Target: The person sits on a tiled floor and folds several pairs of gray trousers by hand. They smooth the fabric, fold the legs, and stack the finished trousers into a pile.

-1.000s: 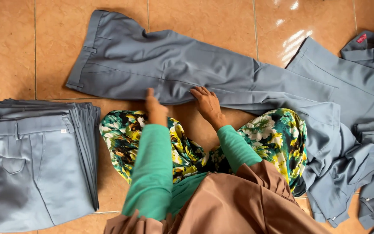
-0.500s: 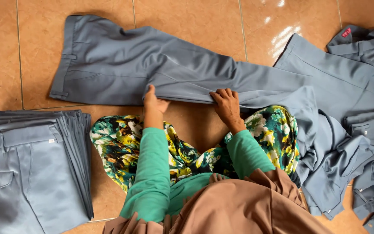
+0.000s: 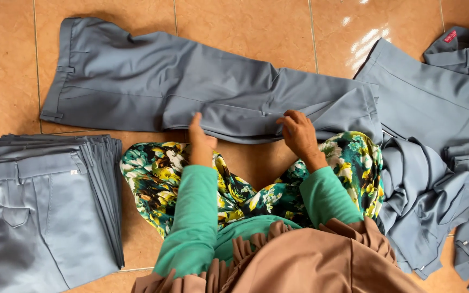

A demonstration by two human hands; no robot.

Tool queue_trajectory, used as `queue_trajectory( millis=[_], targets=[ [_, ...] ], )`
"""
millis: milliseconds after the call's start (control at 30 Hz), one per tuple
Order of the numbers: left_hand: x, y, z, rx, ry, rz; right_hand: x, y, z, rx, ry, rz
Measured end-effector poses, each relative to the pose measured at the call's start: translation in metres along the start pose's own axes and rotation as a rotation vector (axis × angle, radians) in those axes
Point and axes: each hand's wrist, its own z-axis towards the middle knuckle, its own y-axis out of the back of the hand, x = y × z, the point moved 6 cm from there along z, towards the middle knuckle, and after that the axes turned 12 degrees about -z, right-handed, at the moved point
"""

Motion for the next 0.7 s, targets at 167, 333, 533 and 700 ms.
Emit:
queue_trajectory(
  millis=[167, 333, 533, 700],
  targets=[
    [0.062, -0.026, -0.094, -0.009, 0.205, 0.307, 0.054, -0.016, 0.0, -0.033, 0.176, -0.37],
    [0.058, -0.046, -0.109, 0.022, 0.224, 0.271, 0.051, -0.008, 0.02, -0.153, 0.198, -0.385],
    [0.054, -0.06, -0.116, 0.078, 0.245, 0.156, 0.05, 0.041, 0.015, -0.232, 0.307, -0.062],
    [0.058, -0.057, -0.089, 0.097, 0.243, 0.076, 0.058, 0.031, -0.009, -0.172, 0.424, -0.033]
  ],
)
